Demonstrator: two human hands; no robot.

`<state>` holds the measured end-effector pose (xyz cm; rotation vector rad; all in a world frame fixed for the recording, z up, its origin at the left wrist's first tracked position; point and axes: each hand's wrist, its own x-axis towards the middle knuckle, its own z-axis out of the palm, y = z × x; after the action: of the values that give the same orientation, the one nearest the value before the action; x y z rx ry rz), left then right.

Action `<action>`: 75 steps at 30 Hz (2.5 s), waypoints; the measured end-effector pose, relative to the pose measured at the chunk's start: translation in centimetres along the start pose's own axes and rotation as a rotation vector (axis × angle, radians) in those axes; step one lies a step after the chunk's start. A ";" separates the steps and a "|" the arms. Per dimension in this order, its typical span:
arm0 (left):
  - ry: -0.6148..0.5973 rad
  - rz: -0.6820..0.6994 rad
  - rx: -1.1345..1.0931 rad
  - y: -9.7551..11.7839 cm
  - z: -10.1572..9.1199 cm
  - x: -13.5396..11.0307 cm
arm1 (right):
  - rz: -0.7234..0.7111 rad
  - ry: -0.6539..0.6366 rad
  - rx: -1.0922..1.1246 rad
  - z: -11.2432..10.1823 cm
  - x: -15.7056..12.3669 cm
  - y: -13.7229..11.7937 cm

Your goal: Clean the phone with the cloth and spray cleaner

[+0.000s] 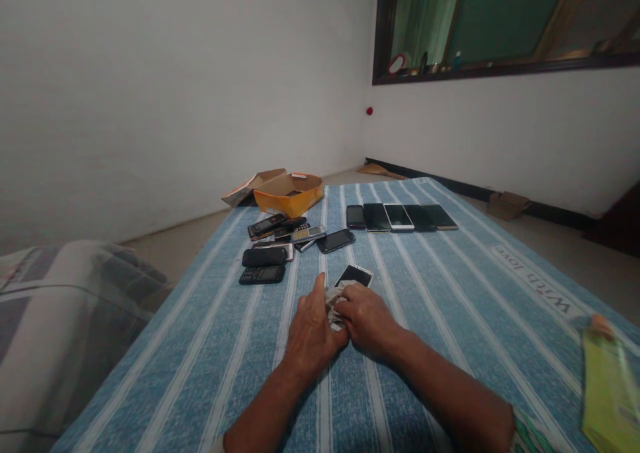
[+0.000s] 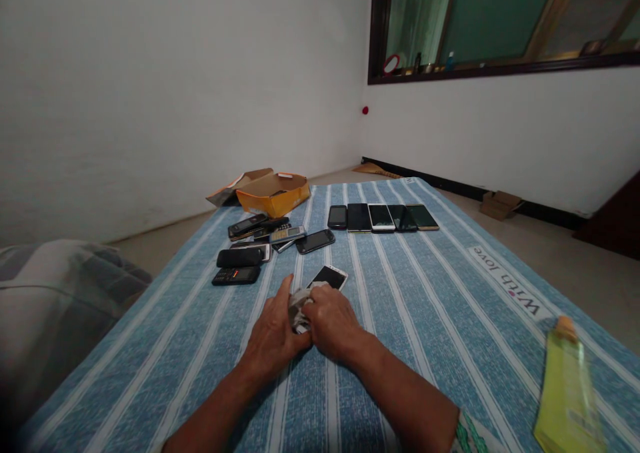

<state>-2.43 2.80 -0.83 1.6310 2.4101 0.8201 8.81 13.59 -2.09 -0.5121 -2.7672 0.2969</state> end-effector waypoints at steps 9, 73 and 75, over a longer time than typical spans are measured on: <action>0.028 -0.010 -0.067 -0.7 0.1 0.4 | 0.106 0.168 -0.024 0.3 1.0 2.4; 0.101 -0.032 -0.217 -0.8 1.7 1.2 | 0.042 0.483 -0.044 1.2 1.8 2.4; 0.117 0.007 -0.221 -1.0 1.9 1.2 | 0.015 0.547 -0.032 1.2 1.7 2.4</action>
<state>-2.98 4.30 -2.71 1.5487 2.2892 1.1673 7.61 16.23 -3.33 -0.5283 -2.2404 0.0942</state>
